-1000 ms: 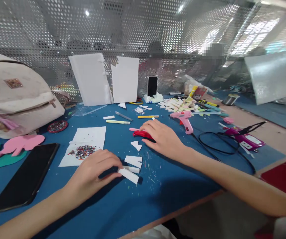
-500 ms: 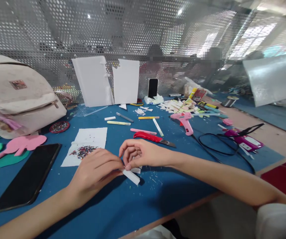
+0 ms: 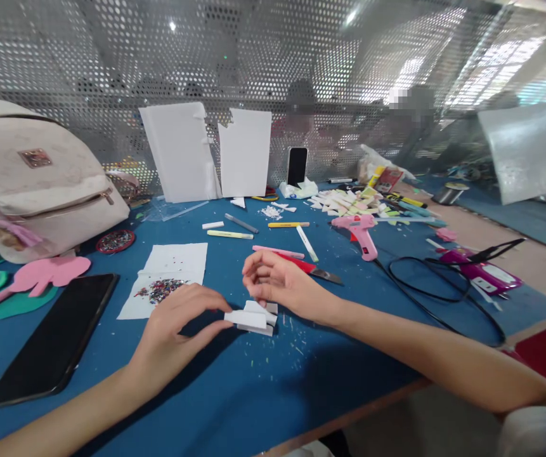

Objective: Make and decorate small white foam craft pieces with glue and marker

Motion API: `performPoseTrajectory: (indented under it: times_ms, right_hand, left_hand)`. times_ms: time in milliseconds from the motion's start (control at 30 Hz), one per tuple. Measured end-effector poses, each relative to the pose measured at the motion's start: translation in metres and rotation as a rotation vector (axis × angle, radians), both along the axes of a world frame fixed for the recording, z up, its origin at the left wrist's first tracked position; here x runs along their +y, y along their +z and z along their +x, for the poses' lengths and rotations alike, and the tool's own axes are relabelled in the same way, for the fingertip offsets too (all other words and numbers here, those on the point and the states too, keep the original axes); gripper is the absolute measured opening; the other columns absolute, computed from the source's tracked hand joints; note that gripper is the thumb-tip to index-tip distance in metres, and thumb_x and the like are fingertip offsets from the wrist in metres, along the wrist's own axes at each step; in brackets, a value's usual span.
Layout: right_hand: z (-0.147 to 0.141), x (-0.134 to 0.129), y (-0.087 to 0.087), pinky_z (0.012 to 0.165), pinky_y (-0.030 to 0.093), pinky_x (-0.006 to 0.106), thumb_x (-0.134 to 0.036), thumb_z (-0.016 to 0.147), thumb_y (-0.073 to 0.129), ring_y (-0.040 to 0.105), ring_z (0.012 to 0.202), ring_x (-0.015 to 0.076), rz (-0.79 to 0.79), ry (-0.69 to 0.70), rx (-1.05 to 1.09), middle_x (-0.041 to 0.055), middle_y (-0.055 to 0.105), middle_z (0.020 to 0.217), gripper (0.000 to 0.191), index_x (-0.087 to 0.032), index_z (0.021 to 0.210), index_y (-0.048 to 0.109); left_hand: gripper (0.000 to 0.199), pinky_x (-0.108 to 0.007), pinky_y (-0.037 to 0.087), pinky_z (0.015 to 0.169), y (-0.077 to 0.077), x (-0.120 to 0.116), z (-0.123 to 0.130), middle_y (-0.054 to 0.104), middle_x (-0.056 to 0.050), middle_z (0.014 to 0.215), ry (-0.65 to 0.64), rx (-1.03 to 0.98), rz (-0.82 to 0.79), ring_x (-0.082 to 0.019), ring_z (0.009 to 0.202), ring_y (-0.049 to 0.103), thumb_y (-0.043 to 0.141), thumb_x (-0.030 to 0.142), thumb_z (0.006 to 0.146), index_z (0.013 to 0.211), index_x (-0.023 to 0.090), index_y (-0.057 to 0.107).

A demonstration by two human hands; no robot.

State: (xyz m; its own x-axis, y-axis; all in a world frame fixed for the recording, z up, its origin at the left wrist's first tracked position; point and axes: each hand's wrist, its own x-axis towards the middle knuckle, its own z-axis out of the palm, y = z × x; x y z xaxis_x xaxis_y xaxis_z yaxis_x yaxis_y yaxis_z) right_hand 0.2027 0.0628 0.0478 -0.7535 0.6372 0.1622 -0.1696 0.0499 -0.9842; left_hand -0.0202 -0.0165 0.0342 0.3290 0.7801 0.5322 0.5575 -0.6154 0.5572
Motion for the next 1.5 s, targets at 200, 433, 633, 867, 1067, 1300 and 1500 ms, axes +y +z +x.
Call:
performPoseTrajectory:
  times_ms: [200, 433, 633, 867, 1067, 1300, 1500]
  right_hand:
    - [0.000, 0.002, -0.003, 0.060, 0.047, 0.022, -0.028, 0.087, 0.074, 0.052, 0.072, 0.0108, 0.137, -0.233, 0.157, -0.0007, 0.055, 0.086, 0.027, -0.021, 0.101, 0.051]
    - [-0.002, -0.012, -0.002, 0.068, 0.051, 0.025, -0.027, 0.087, 0.073, 0.058, 0.079, 0.0124, 0.307, -0.343, 0.161, 0.0007, 0.058, 0.090, 0.022, -0.021, 0.096, 0.054]
    - [0.001, -0.016, -0.001, 0.069, 0.055, 0.030, -0.017, 0.087, 0.073, 0.063, 0.084, 0.0159, 0.605, -0.472, 0.179, 0.0020, 0.063, 0.089, 0.014, -0.022, 0.093, 0.060]
    - [0.001, -0.011, -0.003, 0.067, 0.054, 0.030, -0.014, 0.088, 0.072, 0.063, 0.083, 0.0164, 0.726, -0.464, 0.185, 0.0021, 0.066, 0.086, 0.013, -0.022, 0.093, 0.062]
    - [0.002, -0.009, -0.003, 0.076, 0.056, 0.031, -0.014, 0.090, 0.069, 0.063, 0.086, 0.0160, 0.753, -0.456, 0.141, 0.0014, 0.064, 0.088, 0.013, -0.022, 0.095, 0.061]
    - [0.002, -0.007, -0.010, 0.085, 0.053, 0.033, -0.012, 0.094, 0.063, 0.061, 0.087, 0.0153, 0.814, -0.437, 0.133, 0.0016, 0.061, 0.094, 0.015, -0.023, 0.101, 0.055]
    - [0.001, -0.010, -0.013, 0.077, 0.050, 0.030, -0.009, 0.096, 0.055, 0.058, 0.086, 0.0157, 0.909, -0.357, 0.114, 0.0032, 0.059, 0.093, 0.014, -0.021, 0.100, 0.052]
  left_hand:
    - [0.009, -0.026, 0.049, 0.074, 0.001, 0.004, 0.001, 0.070, 0.001, 0.094, 0.123, -0.145, -0.184, -0.016, 0.080, 0.064, 0.064, 0.029, 0.094, 0.101, 0.027, 0.070]
    - [0.016, -0.025, 0.051, 0.066, 0.003, 0.002, 0.008, 0.071, -0.001, 0.090, 0.131, -0.274, -0.354, -0.016, 0.074, 0.064, 0.062, 0.036, 0.093, 0.097, 0.025, 0.073]
    - [0.016, -0.023, 0.047, 0.060, 0.003, -0.002, 0.014, 0.068, 0.001, 0.076, 0.111, -0.324, -0.453, -0.014, 0.065, 0.059, 0.064, 0.037, 0.089, 0.094, 0.025, 0.074]
    - [0.020, -0.024, 0.045, 0.059, 0.004, -0.002, 0.016, 0.064, 0.001, 0.071, 0.081, -0.373, -0.537, -0.014, 0.063, 0.056, 0.065, 0.041, 0.088, 0.094, 0.024, 0.074]
    - [0.023, -0.024, 0.045, 0.059, 0.000, -0.002, 0.018, 0.064, 0.000, 0.071, 0.048, -0.451, -0.633, -0.014, 0.063, 0.058, 0.067, 0.044, 0.087, 0.095, 0.023, 0.073]
    - [0.027, -0.022, 0.044, 0.063, 0.004, -0.004, 0.024, 0.067, -0.002, 0.084, -0.071, -0.552, -0.832, -0.013, 0.068, 0.054, 0.072, 0.042, 0.085, 0.103, 0.022, 0.074]
    - [0.029, -0.018, 0.036, 0.055, 0.014, -0.006, 0.028, 0.063, -0.002, 0.078, -0.202, -0.620, -1.030, -0.009, 0.061, 0.048, 0.075, 0.043, 0.084, 0.098, 0.018, 0.074]
